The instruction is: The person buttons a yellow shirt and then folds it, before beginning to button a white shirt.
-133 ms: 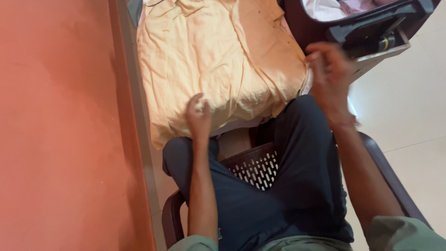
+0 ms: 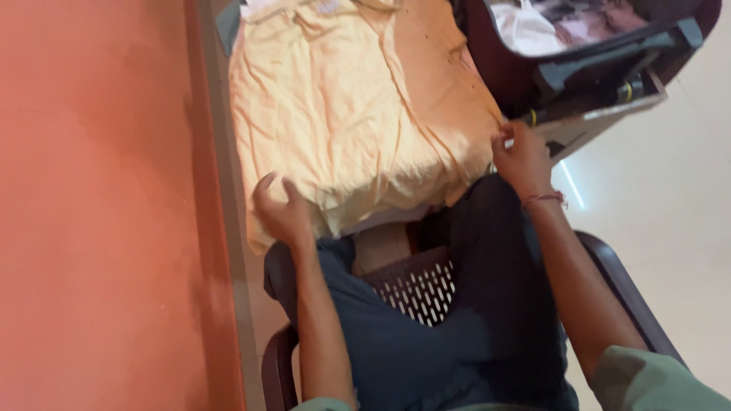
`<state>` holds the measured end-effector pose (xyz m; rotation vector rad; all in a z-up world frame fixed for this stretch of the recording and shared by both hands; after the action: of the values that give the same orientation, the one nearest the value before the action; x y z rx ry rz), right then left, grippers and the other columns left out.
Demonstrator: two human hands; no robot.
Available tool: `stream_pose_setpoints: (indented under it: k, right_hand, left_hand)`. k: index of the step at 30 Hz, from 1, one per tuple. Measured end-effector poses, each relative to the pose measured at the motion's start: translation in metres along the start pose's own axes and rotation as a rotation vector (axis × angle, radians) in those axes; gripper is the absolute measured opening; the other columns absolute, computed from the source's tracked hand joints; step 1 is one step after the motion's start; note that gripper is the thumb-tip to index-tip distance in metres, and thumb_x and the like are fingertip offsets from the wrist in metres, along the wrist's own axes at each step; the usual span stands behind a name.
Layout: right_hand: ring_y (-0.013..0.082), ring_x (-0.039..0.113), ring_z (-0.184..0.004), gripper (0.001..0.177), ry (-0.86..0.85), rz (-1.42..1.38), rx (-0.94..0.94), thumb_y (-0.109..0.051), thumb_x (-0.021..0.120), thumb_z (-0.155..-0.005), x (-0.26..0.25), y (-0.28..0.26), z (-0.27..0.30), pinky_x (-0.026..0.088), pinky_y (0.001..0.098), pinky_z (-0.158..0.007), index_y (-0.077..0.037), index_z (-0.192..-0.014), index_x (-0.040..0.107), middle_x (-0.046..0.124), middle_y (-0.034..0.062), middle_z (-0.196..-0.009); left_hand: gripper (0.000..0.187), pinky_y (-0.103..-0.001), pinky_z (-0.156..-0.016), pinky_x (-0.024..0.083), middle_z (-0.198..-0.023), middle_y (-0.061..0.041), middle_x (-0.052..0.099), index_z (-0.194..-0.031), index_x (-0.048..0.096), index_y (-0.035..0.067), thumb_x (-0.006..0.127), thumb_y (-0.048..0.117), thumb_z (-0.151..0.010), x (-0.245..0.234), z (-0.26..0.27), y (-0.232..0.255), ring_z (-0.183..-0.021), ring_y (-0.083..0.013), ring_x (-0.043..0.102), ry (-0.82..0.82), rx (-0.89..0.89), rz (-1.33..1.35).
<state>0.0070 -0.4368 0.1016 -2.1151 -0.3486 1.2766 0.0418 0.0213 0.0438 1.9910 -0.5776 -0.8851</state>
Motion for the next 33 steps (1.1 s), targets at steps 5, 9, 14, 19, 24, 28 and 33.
stream_pose_setpoints:
  k: [5,9,14,19,24,28,33]
  right_hand:
    - [0.0441,0.065,-0.096,0.034,0.036,0.227,0.022,-0.027,0.077,-0.092,0.030,0.022,-0.007,0.053,0.0548,-0.074,-0.008,-0.116,0.063,0.064,0.0206,-0.114]
    - [0.0397,0.065,-0.102,0.035,0.115,0.261,0.042,-0.029,0.077,-0.094,0.027,0.011,-0.017,0.053,0.0548,-0.076,-0.009,-0.117,0.059,0.060,0.0171,-0.117]
    - [0.0367,0.066,-0.100,0.021,0.119,0.289,0.069,-0.026,0.077,-0.091,0.026,0.012,-0.026,0.052,0.0537,-0.074,-0.013,-0.101,0.065,0.064,0.0112,-0.108]
    - [0.0368,0.065,-0.098,0.016,0.189,0.256,-0.038,-0.021,0.075,-0.092,0.027,0.006,-0.024,0.051,0.0521,-0.071,-0.011,-0.098,0.065,0.065,0.0124,-0.105]
    - [0.0376,0.063,-0.091,0.015,0.155,0.183,-0.289,-0.015,0.073,-0.096,0.023,-0.024,-0.017,0.052,0.0497,-0.078,-0.007,-0.101,0.061,0.066,0.0142,-0.096]
    - [0.0359,0.069,-0.085,0.018,-0.022,-0.065,-0.245,-0.016,0.068,-0.101,0.023,-0.041,-0.013,0.052,0.0470,-0.078,-0.003,-0.107,0.057,0.069,0.0157,-0.093]
    - [0.0291,0.072,-0.079,0.018,-0.067,-0.173,-0.321,-0.014,0.068,-0.101,0.028,-0.047,-0.012,0.053,0.0395,-0.072,-0.002,-0.108,0.057,0.070,0.0141,-0.096]
  left_hand:
    - [0.046,-0.054,-0.097,0.045,-0.135,-0.026,0.054,-0.124,0.063,0.003,0.079,0.023,-0.086,-0.014,-0.015,0.020,-0.127,-0.0455,0.049,0.109,0.138,-0.363]
    - [0.055,-0.056,-0.101,0.044,-0.132,-0.025,0.055,-0.132,0.057,-0.002,0.075,0.028,-0.090,-0.013,-0.056,-0.004,-0.126,-0.0451,0.052,0.069,0.045,-0.476]
    - [0.053,-0.055,-0.101,0.045,-0.134,-0.023,0.060,-0.128,0.062,-0.001,0.072,0.038,-0.094,-0.012,-0.081,-0.073,-0.127,-0.0419,0.055,0.005,-0.392,-0.488]
    - [0.045,-0.050,-0.102,0.045,-0.131,-0.014,0.064,-0.124,0.066,0.007,0.071,0.037,-0.091,-0.006,-0.081,-0.106,-0.120,-0.0350,0.060,-0.022,-0.489,-0.291]
    - [0.029,-0.046,-0.103,0.048,-0.121,-0.009,0.071,-0.113,0.069,0.010,0.069,0.030,-0.092,-0.014,-0.074,-0.094,-0.113,-0.0309,0.067,0.032,-0.511,-0.266]
    - [0.019,-0.047,-0.102,0.046,-0.115,-0.007,0.072,-0.106,0.069,0.011,0.066,0.025,-0.093,-0.017,-0.071,-0.080,-0.108,-0.0293,0.068,0.076,-0.513,-0.227]
    - [0.023,-0.049,-0.102,0.047,-0.119,-0.011,0.070,-0.109,0.071,0.010,0.064,0.026,-0.093,-0.006,-0.079,-0.113,-0.111,-0.0323,0.066,0.095,-0.516,-0.214]
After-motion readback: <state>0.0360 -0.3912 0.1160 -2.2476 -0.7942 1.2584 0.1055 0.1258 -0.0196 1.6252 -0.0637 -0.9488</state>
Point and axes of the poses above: each hand's wrist, its own z-axis away from the middle knuckle, its own x-axis out of the palm, y = z × x, the point moved 5 cm from there along -z, towards the middle knuckle
